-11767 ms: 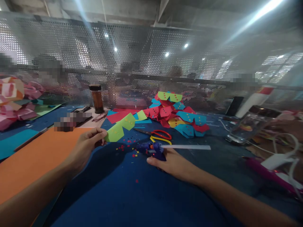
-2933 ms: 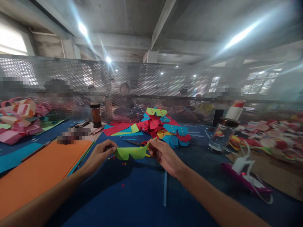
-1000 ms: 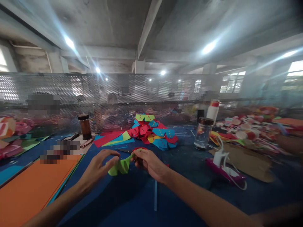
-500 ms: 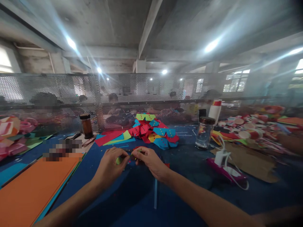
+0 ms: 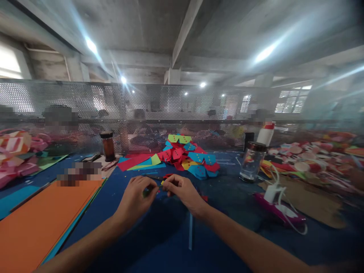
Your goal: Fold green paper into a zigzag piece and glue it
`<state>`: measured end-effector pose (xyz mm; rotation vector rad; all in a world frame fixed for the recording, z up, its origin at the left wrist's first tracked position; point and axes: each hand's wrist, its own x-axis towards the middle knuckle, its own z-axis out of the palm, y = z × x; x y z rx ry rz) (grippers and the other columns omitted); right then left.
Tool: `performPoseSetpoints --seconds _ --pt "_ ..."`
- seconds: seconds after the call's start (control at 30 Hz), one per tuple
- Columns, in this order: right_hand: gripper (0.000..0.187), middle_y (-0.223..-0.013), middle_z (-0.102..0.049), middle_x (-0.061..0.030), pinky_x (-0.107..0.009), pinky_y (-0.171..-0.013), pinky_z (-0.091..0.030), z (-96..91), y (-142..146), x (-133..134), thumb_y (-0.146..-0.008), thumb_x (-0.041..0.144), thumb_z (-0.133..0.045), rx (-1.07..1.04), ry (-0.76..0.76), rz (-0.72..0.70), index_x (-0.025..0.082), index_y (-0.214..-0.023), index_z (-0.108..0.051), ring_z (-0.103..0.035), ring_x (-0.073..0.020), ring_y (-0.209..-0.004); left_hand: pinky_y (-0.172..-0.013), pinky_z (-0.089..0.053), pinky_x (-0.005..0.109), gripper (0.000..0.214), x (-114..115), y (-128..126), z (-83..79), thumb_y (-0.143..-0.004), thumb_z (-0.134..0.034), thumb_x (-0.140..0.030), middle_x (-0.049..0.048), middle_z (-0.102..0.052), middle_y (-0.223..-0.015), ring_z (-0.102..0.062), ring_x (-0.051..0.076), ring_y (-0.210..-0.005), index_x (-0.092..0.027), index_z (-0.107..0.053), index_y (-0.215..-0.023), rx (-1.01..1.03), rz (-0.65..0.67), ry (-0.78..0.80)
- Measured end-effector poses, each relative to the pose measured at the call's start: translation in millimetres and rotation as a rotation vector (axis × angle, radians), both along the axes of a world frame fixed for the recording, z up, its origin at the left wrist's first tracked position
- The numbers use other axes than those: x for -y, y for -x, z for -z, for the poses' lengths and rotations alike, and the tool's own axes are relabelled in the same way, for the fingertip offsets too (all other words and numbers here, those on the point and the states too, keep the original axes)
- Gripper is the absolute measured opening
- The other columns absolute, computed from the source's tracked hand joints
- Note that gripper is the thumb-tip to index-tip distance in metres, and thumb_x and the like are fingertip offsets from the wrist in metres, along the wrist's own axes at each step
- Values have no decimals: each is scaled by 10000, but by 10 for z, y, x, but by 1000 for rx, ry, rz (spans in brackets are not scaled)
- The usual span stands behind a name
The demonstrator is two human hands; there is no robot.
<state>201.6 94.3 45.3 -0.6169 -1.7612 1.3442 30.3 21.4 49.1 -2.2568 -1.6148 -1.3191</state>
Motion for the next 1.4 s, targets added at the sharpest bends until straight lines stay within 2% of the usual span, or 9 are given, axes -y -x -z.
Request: performPoseSetpoints --seconds 0.13,0.33,0.6,0.77,0.97,1.17,1.27,1.4 --pt "303 -739 -633 4 -246 -612 -437 15 2 19 -781 442 -721 31 -35 -38 147 -801 -652 -560 -107 -610 -774 -389 351 126 27 -44 37 -887 -575 -210 -23 -649 -715 -597 178 -730 -214 -647 -784 34 38 27" --pt "297 -741 -630 8 -254 -619 -449 -3 -4 31 -807 453 -690 28 -70 -24 161 -788 -634 -564 -106 -600 -754 -385 349 173 41 -57 46 -889 -565 -218 -16 -618 -677 -577 178 -703 -198 -625 -728 71 26 18" --pt "311 -726 -609 9 -254 -622 -449 -14 -1 60 -805 463 -694 58 -78 -53 157 -802 -641 -564 -114 -623 -763 -386 352 135 56 -79 38 -864 -571 -201 -13 -670 -730 -590 190 -749 -217 -651 -757 144 15 37" --pt "334 -735 -596 8 -257 -620 -448 -13 4 59 -808 486 -685 69 -75 -57 157 -814 -632 -559 -114 -624 -771 -384 357 130 55 -68 42 -852 -574 -197 -12 -662 -715 -590 192 -748 -217 -651 -749 138 -3 26" --pt "387 -699 -580 8 -270 -637 -452 -20 7 72 -805 542 -662 90 -73 -91 157 -798 -615 -558 -126 -640 -795 -377 362 117 50 -65 57 -853 -577 -215 -16 -680 -747 -600 189 -764 -223 -658 -769 155 37 50" --pt "391 -675 -587 11 -262 -624 -450 -43 5 90 -827 550 -635 69 -26 -105 165 -762 -604 -563 -127 -621 -776 -375 359 134 72 -86 20 -831 -564 -215 -8 -678 -731 -591 200 -761 -217 -649 -728 168 -3 81" --pt "400 -679 -595 8 -262 -630 -456 -46 4 94 -845 561 -607 64 -28 -103 167 -772 -603 -568 -128 -626 -756 -380 352 149 84 -89 1 -829 -556 -212 -10 -668 -708 -586 198 -738 -215 -643 -709 173 -17 90" --pt "387 -709 -594 6 -259 -643 -457 -41 5 100 -812 546 -654 90 -74 -88 162 -800 -605 -565 -127 -652 -740 -395 339 147 87 -88 11 -833 -554 -217 -13 -661 -701 -584 191 -729 -218 -647 -720 167 -7 68"
